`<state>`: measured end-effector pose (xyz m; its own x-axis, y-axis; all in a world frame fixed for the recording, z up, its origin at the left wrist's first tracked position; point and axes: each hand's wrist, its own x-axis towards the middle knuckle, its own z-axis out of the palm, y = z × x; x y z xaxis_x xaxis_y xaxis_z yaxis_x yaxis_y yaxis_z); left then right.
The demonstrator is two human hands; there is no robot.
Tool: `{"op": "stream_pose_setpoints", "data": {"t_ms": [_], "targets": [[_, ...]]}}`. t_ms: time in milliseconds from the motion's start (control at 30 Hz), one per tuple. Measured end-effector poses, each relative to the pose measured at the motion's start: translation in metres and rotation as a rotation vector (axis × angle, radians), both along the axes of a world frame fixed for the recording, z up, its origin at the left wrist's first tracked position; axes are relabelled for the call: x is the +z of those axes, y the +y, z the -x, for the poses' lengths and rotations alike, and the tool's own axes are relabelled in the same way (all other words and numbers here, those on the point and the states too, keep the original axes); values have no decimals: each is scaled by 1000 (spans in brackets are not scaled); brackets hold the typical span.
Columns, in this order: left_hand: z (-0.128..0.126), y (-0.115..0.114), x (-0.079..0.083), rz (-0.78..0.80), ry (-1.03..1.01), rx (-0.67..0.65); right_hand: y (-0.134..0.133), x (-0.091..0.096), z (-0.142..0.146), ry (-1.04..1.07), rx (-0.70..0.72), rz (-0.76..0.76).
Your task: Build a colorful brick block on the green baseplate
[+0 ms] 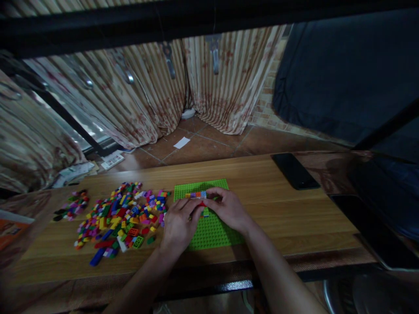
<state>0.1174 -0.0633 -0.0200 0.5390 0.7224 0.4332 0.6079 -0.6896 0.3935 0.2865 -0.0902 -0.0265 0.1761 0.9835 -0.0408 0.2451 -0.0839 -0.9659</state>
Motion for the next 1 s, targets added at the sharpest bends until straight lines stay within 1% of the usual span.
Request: {"op": "stream_pose_setpoints", "data": {"t_ms": [200,400,533,733,900,1000], "targets": [[1,1,4,59,9,-27,1,-4,0,40,8,14],[-1,2,2,80,13,-26,1,-2,2,56,-40,39],[1,1,0,65,-6,-55,1,-3,2,46,-33,49],[4,1,-4,34,-53,-48,1,-3,4,16,-23,41],[2,0,-5,-24,-15,-15,2,-4,5,-16,-25,46],[0,0,-6,-36,-34,10,2,-4,5,-49,-30,45]]}}
